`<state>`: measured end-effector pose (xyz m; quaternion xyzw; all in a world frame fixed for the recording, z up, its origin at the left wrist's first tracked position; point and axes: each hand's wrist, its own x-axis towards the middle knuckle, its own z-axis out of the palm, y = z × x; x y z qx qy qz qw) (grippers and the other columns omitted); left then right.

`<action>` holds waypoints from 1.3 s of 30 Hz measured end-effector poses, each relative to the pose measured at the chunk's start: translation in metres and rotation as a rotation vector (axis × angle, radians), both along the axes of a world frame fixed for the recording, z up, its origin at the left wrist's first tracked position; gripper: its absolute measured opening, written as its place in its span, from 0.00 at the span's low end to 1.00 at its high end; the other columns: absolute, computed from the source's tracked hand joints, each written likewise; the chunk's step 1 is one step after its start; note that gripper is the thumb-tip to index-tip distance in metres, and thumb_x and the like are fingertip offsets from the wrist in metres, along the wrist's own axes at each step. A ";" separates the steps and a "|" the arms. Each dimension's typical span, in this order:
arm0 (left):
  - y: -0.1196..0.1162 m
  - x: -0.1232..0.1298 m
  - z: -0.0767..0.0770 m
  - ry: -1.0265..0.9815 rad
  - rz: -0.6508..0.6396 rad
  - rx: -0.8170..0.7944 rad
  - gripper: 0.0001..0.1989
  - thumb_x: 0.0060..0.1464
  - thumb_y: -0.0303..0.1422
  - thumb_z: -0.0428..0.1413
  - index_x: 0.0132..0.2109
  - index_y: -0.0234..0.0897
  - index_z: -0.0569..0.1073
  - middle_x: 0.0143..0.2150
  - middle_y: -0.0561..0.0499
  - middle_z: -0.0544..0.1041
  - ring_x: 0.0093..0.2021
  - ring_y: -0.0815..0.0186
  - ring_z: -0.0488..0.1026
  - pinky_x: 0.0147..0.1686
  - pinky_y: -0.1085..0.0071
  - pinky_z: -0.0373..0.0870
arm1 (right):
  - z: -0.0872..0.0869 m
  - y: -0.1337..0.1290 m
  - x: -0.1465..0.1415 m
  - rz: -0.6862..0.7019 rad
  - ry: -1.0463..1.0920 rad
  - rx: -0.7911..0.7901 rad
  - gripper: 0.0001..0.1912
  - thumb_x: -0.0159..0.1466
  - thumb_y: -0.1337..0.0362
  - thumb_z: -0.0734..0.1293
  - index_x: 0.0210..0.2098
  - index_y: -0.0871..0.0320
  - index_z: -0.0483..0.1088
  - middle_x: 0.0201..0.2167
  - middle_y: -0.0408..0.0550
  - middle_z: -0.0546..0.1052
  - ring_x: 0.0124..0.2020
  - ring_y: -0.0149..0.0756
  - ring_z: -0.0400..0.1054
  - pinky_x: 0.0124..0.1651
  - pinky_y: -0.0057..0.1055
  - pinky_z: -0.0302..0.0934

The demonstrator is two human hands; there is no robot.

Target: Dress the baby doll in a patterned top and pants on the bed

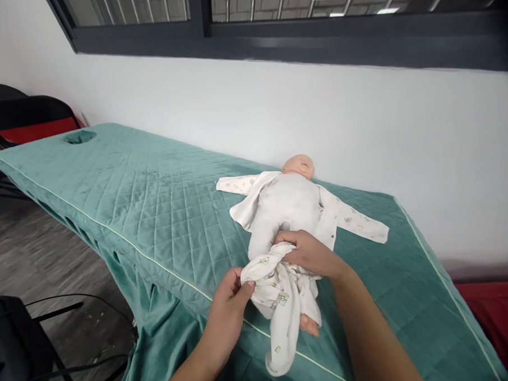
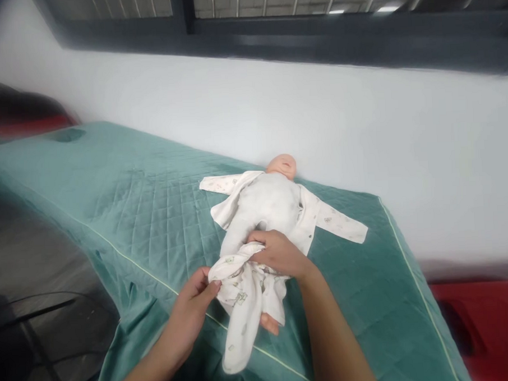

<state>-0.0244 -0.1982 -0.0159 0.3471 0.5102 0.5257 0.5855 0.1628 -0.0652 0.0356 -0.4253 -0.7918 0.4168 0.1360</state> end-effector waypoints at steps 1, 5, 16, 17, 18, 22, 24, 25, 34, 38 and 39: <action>0.002 0.001 0.000 0.001 0.006 0.017 0.16 0.58 0.45 0.56 0.39 0.36 0.72 0.34 0.52 0.74 0.36 0.66 0.67 0.38 0.71 0.63 | 0.000 0.000 0.001 0.002 0.010 -0.009 0.04 0.57 0.63 0.68 0.31 0.56 0.72 0.30 0.38 0.74 0.34 0.35 0.67 0.35 0.29 0.56; 0.007 0.000 -0.006 0.001 0.035 0.063 0.16 0.58 0.45 0.56 0.40 0.36 0.72 0.36 0.51 0.75 0.38 0.65 0.68 0.40 0.70 0.64 | 0.001 0.000 0.000 0.024 0.015 -0.024 0.07 0.56 0.59 0.71 0.32 0.56 0.73 0.31 0.39 0.75 0.36 0.37 0.68 0.37 0.29 0.57; 0.016 -0.003 -0.013 -0.042 0.059 0.068 0.14 0.59 0.44 0.56 0.39 0.36 0.70 0.34 0.52 0.74 0.35 0.68 0.66 0.36 0.72 0.63 | 0.004 -0.003 -0.001 0.081 -0.024 0.040 0.11 0.60 0.54 0.69 0.33 0.55 0.73 0.32 0.40 0.75 0.36 0.37 0.69 0.38 0.30 0.58; 0.016 -0.004 -0.012 -0.049 0.041 0.063 0.14 0.59 0.44 0.56 0.39 0.36 0.70 0.33 0.53 0.74 0.35 0.68 0.66 0.36 0.72 0.62 | 0.005 -0.003 -0.001 0.084 -0.029 0.043 0.11 0.60 0.54 0.69 0.32 0.56 0.72 0.32 0.40 0.75 0.36 0.37 0.69 0.38 0.30 0.58; 0.016 -0.006 -0.010 -0.055 0.015 0.059 0.14 0.59 0.44 0.56 0.39 0.36 0.71 0.33 0.53 0.74 0.35 0.68 0.66 0.37 0.73 0.62 | 0.006 -0.004 -0.001 0.084 -0.032 0.043 0.11 0.60 0.54 0.70 0.32 0.56 0.72 0.31 0.40 0.75 0.36 0.37 0.68 0.38 0.30 0.58; 0.008 -0.018 0.003 -0.130 -0.187 0.066 0.13 0.57 0.40 0.59 0.45 0.38 0.70 0.41 0.50 0.76 0.42 0.66 0.71 0.44 0.71 0.64 | 0.007 -0.004 0.001 0.092 -0.040 0.037 0.10 0.59 0.56 0.69 0.31 0.56 0.71 0.31 0.41 0.75 0.36 0.38 0.69 0.38 0.30 0.59; 0.004 -0.022 0.010 -0.167 -0.313 0.070 0.20 0.53 0.36 0.63 0.51 0.40 0.67 0.50 0.48 0.76 0.50 0.62 0.71 0.49 0.68 0.65 | 0.007 -0.004 0.001 0.104 -0.048 0.049 0.10 0.59 0.56 0.69 0.31 0.56 0.72 0.32 0.42 0.75 0.37 0.39 0.69 0.39 0.31 0.60; 0.002 -0.023 0.013 -0.169 -0.354 0.069 0.24 0.51 0.34 0.64 0.53 0.42 0.65 0.53 0.47 0.75 0.52 0.61 0.71 0.51 0.67 0.65 | 0.006 -0.004 0.002 0.109 -0.053 0.058 0.10 0.59 0.55 0.69 0.32 0.56 0.73 0.33 0.43 0.76 0.37 0.39 0.69 0.40 0.31 0.60; 0.009 -0.013 0.002 -0.019 -0.238 0.052 0.19 0.49 0.33 0.64 0.46 0.38 0.66 0.43 0.51 0.75 0.43 0.64 0.71 0.43 0.70 0.66 | 0.008 -0.005 0.000 0.113 -0.063 0.042 0.11 0.60 0.55 0.69 0.29 0.56 0.71 0.32 0.42 0.74 0.36 0.38 0.68 0.38 0.30 0.60; 0.021 -0.016 -0.006 0.089 -0.198 0.054 0.13 0.45 0.28 0.62 0.36 0.37 0.66 0.34 0.55 0.71 0.35 0.68 0.67 0.34 0.74 0.62 | 0.010 -0.006 0.000 0.096 -0.055 0.034 0.11 0.59 0.54 0.70 0.30 0.56 0.71 0.32 0.42 0.75 0.37 0.39 0.69 0.39 0.31 0.60; 0.025 -0.018 -0.008 0.142 -0.184 0.068 0.11 0.45 0.26 0.61 0.35 0.37 0.66 0.32 0.56 0.69 0.33 0.69 0.65 0.33 0.75 0.60 | 0.010 -0.006 0.000 0.098 -0.054 0.035 0.11 0.58 0.54 0.70 0.30 0.56 0.72 0.33 0.42 0.75 0.38 0.39 0.69 0.40 0.31 0.60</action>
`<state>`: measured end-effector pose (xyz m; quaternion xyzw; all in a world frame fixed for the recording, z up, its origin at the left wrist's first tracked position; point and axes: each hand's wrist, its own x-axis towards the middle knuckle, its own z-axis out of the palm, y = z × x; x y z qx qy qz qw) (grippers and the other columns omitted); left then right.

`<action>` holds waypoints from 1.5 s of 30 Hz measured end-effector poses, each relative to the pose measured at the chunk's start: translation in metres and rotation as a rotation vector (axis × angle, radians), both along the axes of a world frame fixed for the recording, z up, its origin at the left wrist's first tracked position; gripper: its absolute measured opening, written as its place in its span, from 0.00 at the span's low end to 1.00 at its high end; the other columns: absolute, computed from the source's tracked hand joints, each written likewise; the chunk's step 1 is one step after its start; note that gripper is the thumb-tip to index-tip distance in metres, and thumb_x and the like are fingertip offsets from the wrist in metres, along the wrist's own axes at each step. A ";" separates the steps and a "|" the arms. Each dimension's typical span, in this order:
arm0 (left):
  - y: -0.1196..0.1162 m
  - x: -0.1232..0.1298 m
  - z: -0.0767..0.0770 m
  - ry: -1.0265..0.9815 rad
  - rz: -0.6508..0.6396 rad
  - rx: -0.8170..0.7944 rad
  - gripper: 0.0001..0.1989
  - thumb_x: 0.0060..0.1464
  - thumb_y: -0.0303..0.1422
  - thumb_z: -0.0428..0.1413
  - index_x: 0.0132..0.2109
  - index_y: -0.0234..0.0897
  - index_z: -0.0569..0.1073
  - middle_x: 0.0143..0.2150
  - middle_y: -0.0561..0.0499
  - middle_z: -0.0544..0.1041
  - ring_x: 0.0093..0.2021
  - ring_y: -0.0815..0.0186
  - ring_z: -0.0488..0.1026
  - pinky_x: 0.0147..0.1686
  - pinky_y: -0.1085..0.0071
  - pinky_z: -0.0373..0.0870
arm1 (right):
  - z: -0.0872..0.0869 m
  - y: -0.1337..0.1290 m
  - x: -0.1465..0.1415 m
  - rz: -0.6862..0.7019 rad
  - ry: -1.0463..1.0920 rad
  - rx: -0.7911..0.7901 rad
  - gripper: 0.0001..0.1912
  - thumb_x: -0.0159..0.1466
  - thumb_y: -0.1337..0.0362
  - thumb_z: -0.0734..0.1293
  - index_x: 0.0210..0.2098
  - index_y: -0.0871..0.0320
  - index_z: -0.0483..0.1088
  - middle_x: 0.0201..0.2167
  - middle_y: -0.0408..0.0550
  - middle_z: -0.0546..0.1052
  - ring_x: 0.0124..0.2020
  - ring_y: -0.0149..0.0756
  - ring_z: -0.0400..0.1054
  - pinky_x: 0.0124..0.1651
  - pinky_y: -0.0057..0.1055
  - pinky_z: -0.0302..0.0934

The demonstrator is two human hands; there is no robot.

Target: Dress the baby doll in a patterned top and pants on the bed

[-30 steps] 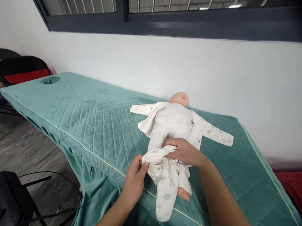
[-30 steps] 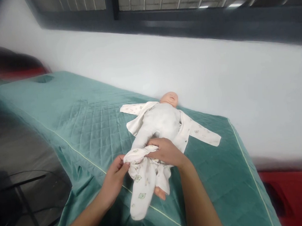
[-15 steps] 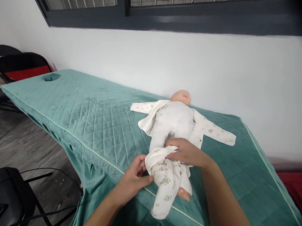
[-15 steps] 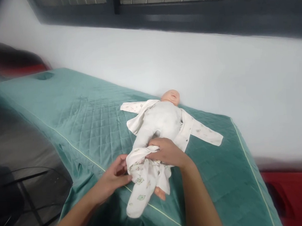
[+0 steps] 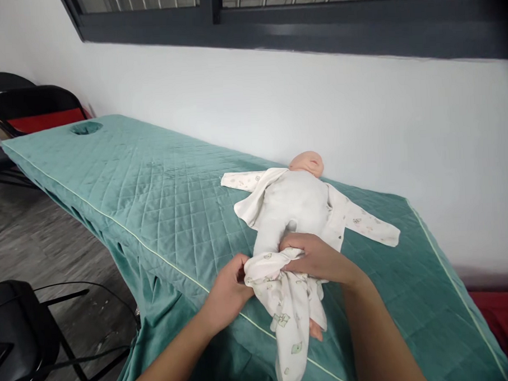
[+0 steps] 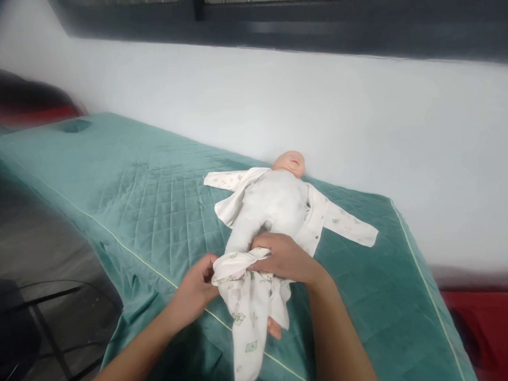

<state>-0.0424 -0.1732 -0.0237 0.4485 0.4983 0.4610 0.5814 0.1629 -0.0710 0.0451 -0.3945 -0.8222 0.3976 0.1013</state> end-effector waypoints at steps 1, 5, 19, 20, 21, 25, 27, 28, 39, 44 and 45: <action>0.005 -0.002 -0.002 0.051 0.016 0.024 0.10 0.45 0.25 0.59 0.33 0.37 0.66 0.31 0.56 0.69 0.32 0.70 0.64 0.31 0.75 0.59 | 0.000 0.000 0.000 0.005 0.000 0.000 0.11 0.58 0.54 0.71 0.31 0.56 0.73 0.34 0.42 0.76 0.38 0.40 0.69 0.41 0.31 0.60; 0.027 -0.007 -0.005 0.156 0.051 0.112 0.07 0.43 0.24 0.56 0.32 0.36 0.68 0.30 0.55 0.70 0.32 0.69 0.65 0.32 0.75 0.60 | -0.001 0.001 0.000 0.011 -0.011 0.003 0.13 0.57 0.51 0.72 0.34 0.54 0.75 0.37 0.43 0.77 0.41 0.41 0.70 0.44 0.33 0.61; 0.062 -0.030 0.009 0.116 -0.167 0.103 0.07 0.39 0.27 0.59 0.30 0.35 0.69 0.30 0.54 0.72 0.31 0.68 0.66 0.33 0.74 0.62 | 0.000 -0.001 -0.002 -0.009 -0.047 0.002 0.14 0.60 0.49 0.70 0.34 0.54 0.74 0.35 0.42 0.77 0.38 0.39 0.70 0.40 0.31 0.59; 0.068 -0.033 0.013 0.124 -0.222 0.090 0.07 0.39 0.27 0.59 0.29 0.35 0.68 0.28 0.55 0.70 0.30 0.69 0.65 0.31 0.74 0.61 | 0.000 -0.001 -0.002 -0.007 -0.042 -0.005 0.15 0.60 0.49 0.69 0.34 0.54 0.74 0.34 0.42 0.76 0.37 0.38 0.69 0.39 0.31 0.59; 0.075 -0.036 0.016 0.140 -0.267 0.084 0.08 0.38 0.27 0.59 0.28 0.35 0.68 0.27 0.56 0.69 0.29 0.70 0.64 0.30 0.75 0.59 | 0.000 -0.001 -0.002 -0.008 -0.033 -0.014 0.15 0.60 0.48 0.69 0.33 0.54 0.73 0.33 0.42 0.76 0.36 0.38 0.69 0.38 0.30 0.58; 0.103 -0.038 0.024 0.235 -0.328 0.117 0.06 0.35 0.27 0.57 0.26 0.35 0.68 0.25 0.57 0.66 0.28 0.70 0.61 0.29 0.75 0.58 | 0.002 -0.001 -0.002 -0.056 -0.006 -0.039 0.18 0.62 0.46 0.66 0.32 0.56 0.71 0.30 0.41 0.73 0.33 0.36 0.67 0.35 0.30 0.57; 0.113 -0.034 0.026 0.288 -0.281 0.153 0.05 0.36 0.28 0.57 0.26 0.35 0.68 0.25 0.57 0.67 0.28 0.70 0.61 0.29 0.74 0.58 | 0.002 -0.002 -0.001 -0.086 0.009 -0.033 0.19 0.62 0.46 0.66 0.32 0.56 0.70 0.29 0.41 0.72 0.33 0.36 0.66 0.34 0.30 0.57; 0.116 -0.030 0.026 0.313 -0.249 0.173 0.05 0.37 0.29 0.57 0.26 0.35 0.68 0.25 0.57 0.67 0.28 0.71 0.61 0.29 0.74 0.57 | 0.002 -0.002 -0.001 -0.100 0.018 -0.030 0.19 0.62 0.45 0.65 0.32 0.56 0.70 0.29 0.41 0.71 0.32 0.35 0.66 0.34 0.30 0.57; 0.143 -0.002 0.024 0.509 0.065 0.364 0.07 0.38 0.21 0.51 0.28 0.35 0.69 0.26 0.55 0.72 0.29 0.69 0.65 0.30 0.73 0.58 | -0.007 0.005 -0.001 -0.273 0.094 0.014 0.20 0.64 0.46 0.63 0.28 0.55 0.61 0.28 0.40 0.65 0.31 0.33 0.60 0.32 0.29 0.54; 0.134 0.010 0.010 0.467 0.192 0.361 0.09 0.43 0.21 0.52 0.34 0.36 0.71 0.32 0.53 0.74 0.34 0.67 0.69 0.37 0.71 0.63 | -0.011 0.008 -0.001 -0.364 0.102 0.091 0.20 0.65 0.48 0.62 0.27 0.54 0.54 0.24 0.38 0.60 0.27 0.32 0.56 0.31 0.30 0.52; 0.125 0.011 0.007 0.425 0.225 0.347 0.09 0.46 0.23 0.53 0.37 0.36 0.71 0.35 0.52 0.75 0.36 0.66 0.70 0.39 0.70 0.64 | -0.012 0.009 -0.002 -0.390 0.106 0.093 0.20 0.65 0.49 0.62 0.27 0.53 0.53 0.24 0.38 0.58 0.26 0.32 0.55 0.30 0.30 0.51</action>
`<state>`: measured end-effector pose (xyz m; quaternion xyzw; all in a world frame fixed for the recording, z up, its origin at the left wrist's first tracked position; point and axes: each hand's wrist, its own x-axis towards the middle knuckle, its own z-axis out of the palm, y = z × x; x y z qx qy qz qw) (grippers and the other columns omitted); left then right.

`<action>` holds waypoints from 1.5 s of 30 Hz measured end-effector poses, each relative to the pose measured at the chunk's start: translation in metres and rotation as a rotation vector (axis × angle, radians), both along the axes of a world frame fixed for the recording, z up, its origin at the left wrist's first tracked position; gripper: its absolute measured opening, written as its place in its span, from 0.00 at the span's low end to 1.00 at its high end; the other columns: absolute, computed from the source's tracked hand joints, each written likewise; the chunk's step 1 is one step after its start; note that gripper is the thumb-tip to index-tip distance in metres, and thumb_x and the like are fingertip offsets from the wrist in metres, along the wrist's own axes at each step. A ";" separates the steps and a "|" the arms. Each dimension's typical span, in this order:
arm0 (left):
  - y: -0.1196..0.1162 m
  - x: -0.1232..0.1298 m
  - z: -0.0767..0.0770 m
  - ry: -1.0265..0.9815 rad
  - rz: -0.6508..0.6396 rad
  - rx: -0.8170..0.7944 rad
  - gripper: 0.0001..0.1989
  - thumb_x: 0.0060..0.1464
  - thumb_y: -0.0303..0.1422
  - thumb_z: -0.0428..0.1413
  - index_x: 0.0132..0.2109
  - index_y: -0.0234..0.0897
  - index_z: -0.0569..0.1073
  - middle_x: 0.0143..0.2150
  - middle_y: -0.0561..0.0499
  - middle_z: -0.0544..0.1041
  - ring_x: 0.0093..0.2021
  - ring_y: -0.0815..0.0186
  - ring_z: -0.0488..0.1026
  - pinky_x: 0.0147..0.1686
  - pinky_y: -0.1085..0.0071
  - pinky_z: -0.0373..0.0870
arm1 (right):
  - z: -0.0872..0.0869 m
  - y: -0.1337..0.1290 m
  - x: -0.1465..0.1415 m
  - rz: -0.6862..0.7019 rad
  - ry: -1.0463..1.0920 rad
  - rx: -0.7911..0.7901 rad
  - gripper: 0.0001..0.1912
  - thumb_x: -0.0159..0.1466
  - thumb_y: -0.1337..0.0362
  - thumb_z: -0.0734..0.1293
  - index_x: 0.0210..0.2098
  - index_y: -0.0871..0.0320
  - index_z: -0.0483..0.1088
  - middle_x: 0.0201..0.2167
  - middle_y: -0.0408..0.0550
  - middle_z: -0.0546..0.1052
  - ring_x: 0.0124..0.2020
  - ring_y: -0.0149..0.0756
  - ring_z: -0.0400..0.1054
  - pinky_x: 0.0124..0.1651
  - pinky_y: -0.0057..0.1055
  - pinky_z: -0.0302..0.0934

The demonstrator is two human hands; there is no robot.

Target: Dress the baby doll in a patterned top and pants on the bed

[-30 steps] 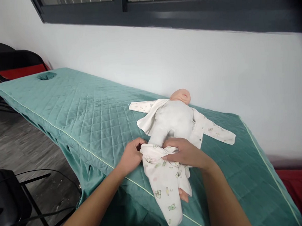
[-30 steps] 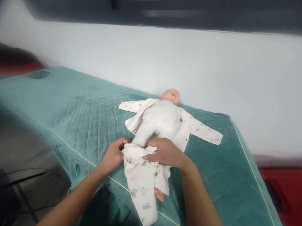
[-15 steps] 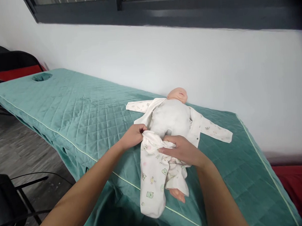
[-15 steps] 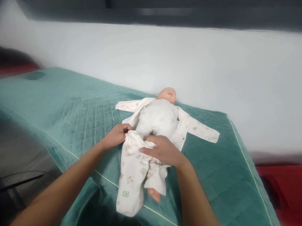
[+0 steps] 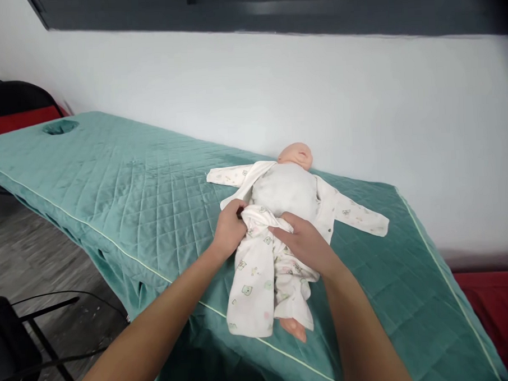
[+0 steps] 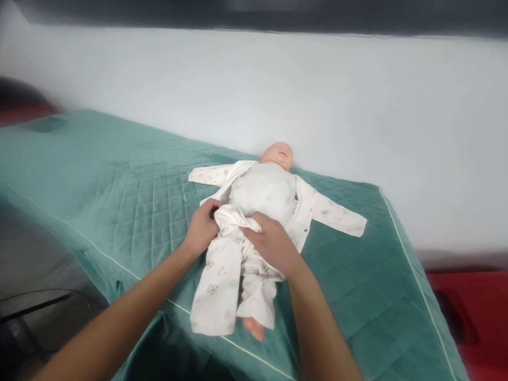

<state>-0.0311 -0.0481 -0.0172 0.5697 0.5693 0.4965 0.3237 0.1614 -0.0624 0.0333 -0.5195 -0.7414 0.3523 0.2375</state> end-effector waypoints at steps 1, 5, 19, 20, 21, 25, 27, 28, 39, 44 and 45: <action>-0.011 0.000 -0.003 -0.057 0.023 -0.016 0.10 0.49 0.25 0.55 0.40 0.37 0.71 0.38 0.51 0.75 0.38 0.65 0.70 0.40 0.70 0.65 | -0.001 0.000 0.000 -0.024 0.005 -0.004 0.20 0.65 0.49 0.63 0.27 0.53 0.52 0.23 0.37 0.57 0.26 0.31 0.54 0.29 0.30 0.51; -0.065 -0.004 -0.004 -0.173 0.089 -0.164 0.10 0.58 0.40 0.55 0.42 0.38 0.71 0.38 0.51 0.75 0.38 0.65 0.71 0.42 0.69 0.66 | -0.003 0.001 -0.003 -0.080 0.032 -0.008 0.20 0.64 0.50 0.63 0.26 0.53 0.52 0.23 0.38 0.57 0.26 0.32 0.53 0.29 0.30 0.51; -0.110 0.024 0.019 -0.867 -0.065 -0.595 0.20 0.54 0.52 0.57 0.39 0.39 0.72 0.33 0.53 0.73 0.31 0.68 0.69 0.31 0.73 0.65 | -0.003 -0.003 0.001 -0.113 0.193 -0.047 0.21 0.64 0.46 0.64 0.27 0.54 0.57 0.25 0.38 0.61 0.30 0.33 0.57 0.34 0.30 0.53; -0.109 0.025 0.017 -0.836 -0.030 -0.573 0.19 0.55 0.51 0.57 0.37 0.39 0.70 0.31 0.54 0.71 0.30 0.69 0.66 0.29 0.74 0.63 | -0.003 -0.003 0.002 -0.116 0.187 -0.047 0.21 0.63 0.46 0.64 0.26 0.54 0.57 0.25 0.37 0.61 0.30 0.32 0.57 0.33 0.30 0.52; -0.107 0.026 0.016 -0.789 0.000 -0.548 0.19 0.56 0.51 0.56 0.35 0.38 0.69 0.29 0.56 0.68 0.29 0.70 0.64 0.28 0.75 0.61 | -0.002 -0.003 0.003 -0.110 0.179 -0.047 0.21 0.63 0.46 0.65 0.26 0.55 0.58 0.25 0.38 0.61 0.30 0.32 0.57 0.33 0.30 0.52; -0.093 0.022 0.009 -0.485 0.070 -0.379 0.17 0.59 0.45 0.54 0.30 0.37 0.66 0.27 0.57 0.64 0.29 0.71 0.59 0.29 0.76 0.58 | 0.000 -0.004 0.006 0.025 0.186 -0.088 0.17 0.61 0.47 0.67 0.33 0.55 0.67 0.31 0.40 0.70 0.35 0.36 0.64 0.38 0.31 0.57; -0.081 0.017 0.006 -0.396 0.070 -0.316 0.15 0.59 0.42 0.53 0.30 0.37 0.66 0.28 0.57 0.65 0.30 0.71 0.60 0.30 0.75 0.58 | 0.001 -0.004 0.007 0.103 0.175 -0.109 0.18 0.58 0.49 0.71 0.38 0.55 0.69 0.37 0.42 0.73 0.39 0.39 0.66 0.41 0.32 0.59; -0.074 0.015 0.005 -0.382 0.066 -0.303 0.13 0.59 0.41 0.53 0.30 0.37 0.66 0.29 0.57 0.66 0.30 0.70 0.61 0.31 0.75 0.58 | 0.001 -0.005 0.007 0.133 0.160 -0.113 0.20 0.55 0.50 0.73 0.40 0.55 0.69 0.39 0.42 0.73 0.41 0.40 0.67 0.42 0.32 0.59; -0.028 0.010 0.001 -0.080 0.076 -0.169 0.12 0.60 0.34 0.49 0.28 0.38 0.62 0.28 0.57 0.65 0.32 0.69 0.62 0.33 0.72 0.57 | -0.015 -0.002 0.003 0.060 0.161 0.008 0.05 0.59 0.62 0.65 0.35 0.55 0.68 0.31 0.39 0.72 0.35 0.35 0.66 0.35 0.29 0.59; -0.037 0.014 -0.002 -0.079 0.105 -0.111 0.13 0.62 0.38 0.48 0.30 0.38 0.64 0.28 0.57 0.66 0.32 0.68 0.63 0.33 0.72 0.58 | -0.014 0.001 0.002 -0.075 0.299 -0.113 0.05 0.58 0.64 0.64 0.36 0.54 0.67 0.28 0.38 0.72 0.30 0.34 0.68 0.32 0.29 0.62; -0.037 0.015 -0.003 -0.077 0.110 -0.093 0.13 0.63 0.38 0.48 0.30 0.38 0.64 0.28 0.57 0.66 0.32 0.68 0.63 0.34 0.72 0.59 | -0.013 0.001 0.002 -0.092 0.322 -0.140 0.06 0.58 0.64 0.64 0.36 0.54 0.67 0.27 0.38 0.72 0.29 0.35 0.69 0.31 0.29 0.63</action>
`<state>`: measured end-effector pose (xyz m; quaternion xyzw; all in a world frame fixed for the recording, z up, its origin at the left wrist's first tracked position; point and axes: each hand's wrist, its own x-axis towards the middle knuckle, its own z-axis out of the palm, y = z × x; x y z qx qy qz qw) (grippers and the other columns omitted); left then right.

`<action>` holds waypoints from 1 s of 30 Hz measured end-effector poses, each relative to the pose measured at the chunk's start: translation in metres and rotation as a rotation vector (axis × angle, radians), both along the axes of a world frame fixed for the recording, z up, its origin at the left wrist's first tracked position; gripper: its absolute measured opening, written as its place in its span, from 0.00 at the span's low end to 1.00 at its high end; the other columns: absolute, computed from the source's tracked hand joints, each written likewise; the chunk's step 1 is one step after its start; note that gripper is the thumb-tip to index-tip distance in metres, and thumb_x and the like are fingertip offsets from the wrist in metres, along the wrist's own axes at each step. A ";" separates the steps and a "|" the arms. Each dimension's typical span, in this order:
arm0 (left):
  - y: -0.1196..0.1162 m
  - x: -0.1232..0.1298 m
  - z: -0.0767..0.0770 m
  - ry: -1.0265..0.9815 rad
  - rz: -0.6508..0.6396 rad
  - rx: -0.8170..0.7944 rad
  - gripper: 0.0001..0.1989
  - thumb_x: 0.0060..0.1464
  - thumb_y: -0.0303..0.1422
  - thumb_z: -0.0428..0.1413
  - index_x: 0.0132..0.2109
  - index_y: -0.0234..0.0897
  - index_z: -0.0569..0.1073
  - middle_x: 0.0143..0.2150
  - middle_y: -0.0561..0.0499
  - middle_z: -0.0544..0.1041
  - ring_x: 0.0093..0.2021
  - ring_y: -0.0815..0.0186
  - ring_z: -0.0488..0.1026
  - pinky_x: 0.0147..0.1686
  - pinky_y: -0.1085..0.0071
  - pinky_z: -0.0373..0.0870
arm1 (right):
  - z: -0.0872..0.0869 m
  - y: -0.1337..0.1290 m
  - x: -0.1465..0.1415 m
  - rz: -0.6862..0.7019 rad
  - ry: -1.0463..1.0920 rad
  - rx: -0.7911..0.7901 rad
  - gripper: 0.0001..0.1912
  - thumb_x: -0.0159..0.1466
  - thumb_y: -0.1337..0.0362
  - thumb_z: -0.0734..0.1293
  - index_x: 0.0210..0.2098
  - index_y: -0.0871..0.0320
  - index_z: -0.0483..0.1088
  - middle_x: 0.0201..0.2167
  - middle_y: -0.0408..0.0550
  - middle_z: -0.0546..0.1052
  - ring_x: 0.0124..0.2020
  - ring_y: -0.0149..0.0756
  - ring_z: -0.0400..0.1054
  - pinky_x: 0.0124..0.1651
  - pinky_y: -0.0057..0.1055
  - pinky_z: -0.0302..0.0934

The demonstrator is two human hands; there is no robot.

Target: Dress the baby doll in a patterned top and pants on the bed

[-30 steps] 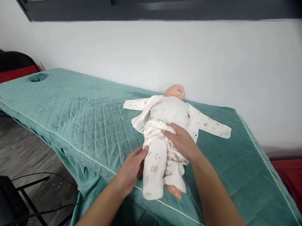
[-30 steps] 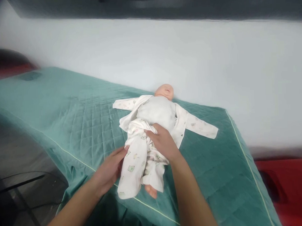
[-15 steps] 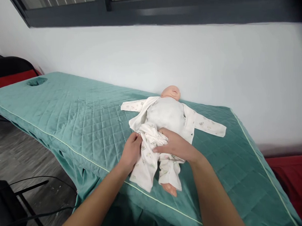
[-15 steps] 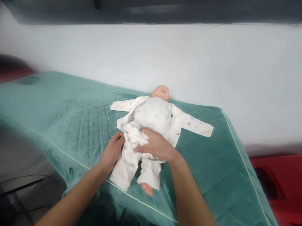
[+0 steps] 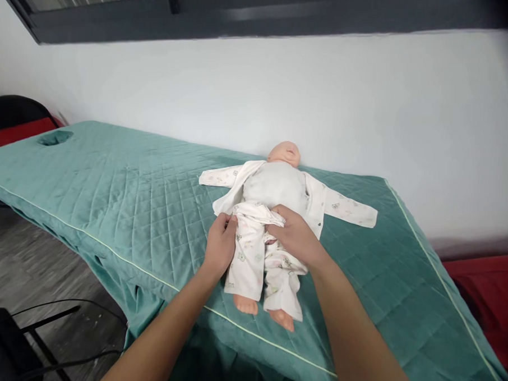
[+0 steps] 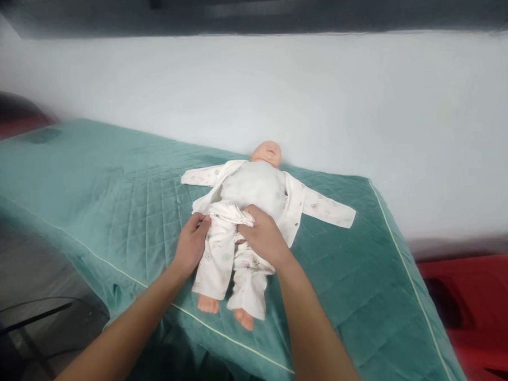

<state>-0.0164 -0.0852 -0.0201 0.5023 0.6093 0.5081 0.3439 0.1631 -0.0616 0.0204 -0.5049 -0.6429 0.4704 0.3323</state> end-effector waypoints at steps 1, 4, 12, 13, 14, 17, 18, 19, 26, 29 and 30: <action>0.001 0.000 -0.001 0.011 0.005 0.019 0.13 0.63 0.39 0.48 0.31 0.38 0.65 0.28 0.56 0.66 0.32 0.68 0.64 0.34 0.72 0.59 | 0.001 0.000 -0.001 -0.010 0.017 -0.020 0.06 0.57 0.64 0.65 0.36 0.54 0.67 0.27 0.38 0.72 0.29 0.35 0.70 0.31 0.29 0.63; 0.010 -0.001 -0.005 0.073 0.007 0.094 0.13 0.64 0.39 0.47 0.32 0.39 0.64 0.29 0.56 0.67 0.32 0.67 0.64 0.34 0.71 0.59 | 0.003 0.000 -0.002 -0.031 0.039 -0.040 0.06 0.57 0.64 0.65 0.36 0.54 0.68 0.28 0.39 0.73 0.28 0.35 0.71 0.30 0.29 0.64; 0.019 -0.005 -0.011 0.161 0.032 0.157 0.10 0.63 0.38 0.49 0.35 0.39 0.67 0.32 0.53 0.70 0.34 0.66 0.67 0.36 0.70 0.62 | 0.007 -0.005 0.004 0.096 0.032 0.029 0.12 0.63 0.55 0.66 0.42 0.54 0.70 0.36 0.42 0.76 0.38 0.38 0.72 0.41 0.33 0.67; 0.018 -0.005 -0.009 0.156 0.058 0.192 0.09 0.62 0.38 0.49 0.36 0.39 0.67 0.33 0.53 0.70 0.34 0.66 0.67 0.36 0.70 0.62 | 0.010 -0.006 0.007 0.128 0.033 0.067 0.13 0.63 0.54 0.66 0.43 0.54 0.71 0.39 0.44 0.76 0.41 0.39 0.72 0.44 0.33 0.66; 0.018 -0.005 -0.006 0.154 0.080 0.238 0.08 0.62 0.38 0.50 0.37 0.39 0.68 0.34 0.53 0.70 0.35 0.66 0.67 0.37 0.70 0.62 | 0.012 -0.006 0.009 0.151 0.028 0.113 0.13 0.64 0.54 0.66 0.44 0.54 0.72 0.42 0.46 0.76 0.44 0.39 0.71 0.47 0.34 0.65; 0.029 -0.007 0.008 0.144 0.069 0.366 0.07 0.61 0.36 0.51 0.38 0.39 0.70 0.37 0.51 0.71 0.39 0.65 0.68 0.41 0.70 0.64 | 0.018 -0.004 0.020 0.134 -0.001 0.254 0.12 0.66 0.55 0.64 0.43 0.53 0.74 0.45 0.49 0.75 0.48 0.41 0.69 0.49 0.35 0.63; 0.036 -0.008 0.014 0.127 0.048 0.384 0.07 0.61 0.36 0.51 0.37 0.39 0.71 0.38 0.51 0.72 0.40 0.65 0.69 0.42 0.70 0.64 | 0.018 -0.002 0.024 0.101 -0.015 0.289 0.11 0.66 0.55 0.64 0.42 0.53 0.75 0.44 0.49 0.75 0.46 0.41 0.69 0.48 0.34 0.63; 0.044 -0.009 0.019 0.099 0.015 0.381 0.07 0.60 0.35 0.52 0.36 0.39 0.71 0.37 0.51 0.73 0.40 0.65 0.69 0.42 0.70 0.65 | 0.016 -0.001 0.028 0.059 -0.031 0.317 0.11 0.66 0.55 0.64 0.40 0.53 0.75 0.42 0.49 0.75 0.45 0.40 0.69 0.45 0.34 0.62; 0.079 -0.015 0.038 0.066 -0.564 0.162 0.07 0.53 0.35 0.58 0.36 0.38 0.79 0.35 0.49 0.76 0.34 0.66 0.70 0.35 0.71 0.64 | 0.000 0.004 0.041 -0.179 -0.157 0.294 0.17 0.64 0.53 0.67 0.24 0.56 0.66 0.23 0.41 0.66 0.27 0.33 0.58 0.32 0.32 0.53; 0.068 -0.023 0.029 -0.033 -0.639 0.126 0.08 0.52 0.36 0.60 0.37 0.37 0.81 0.37 0.48 0.75 0.33 0.67 0.68 0.33 0.71 0.62 | 0.002 0.003 0.041 -0.118 -0.183 0.209 0.18 0.62 0.51 0.69 0.24 0.56 0.66 0.21 0.40 0.63 0.26 0.32 0.56 0.30 0.31 0.51; 0.063 -0.026 0.025 -0.080 -0.644 0.100 0.09 0.51 0.37 0.61 0.37 0.37 0.81 0.36 0.48 0.75 0.33 0.67 0.67 0.33 0.71 0.62 | 0.004 0.001 0.042 -0.080 -0.188 0.188 0.17 0.61 0.52 0.69 0.25 0.56 0.66 0.22 0.41 0.64 0.27 0.32 0.56 0.31 0.31 0.51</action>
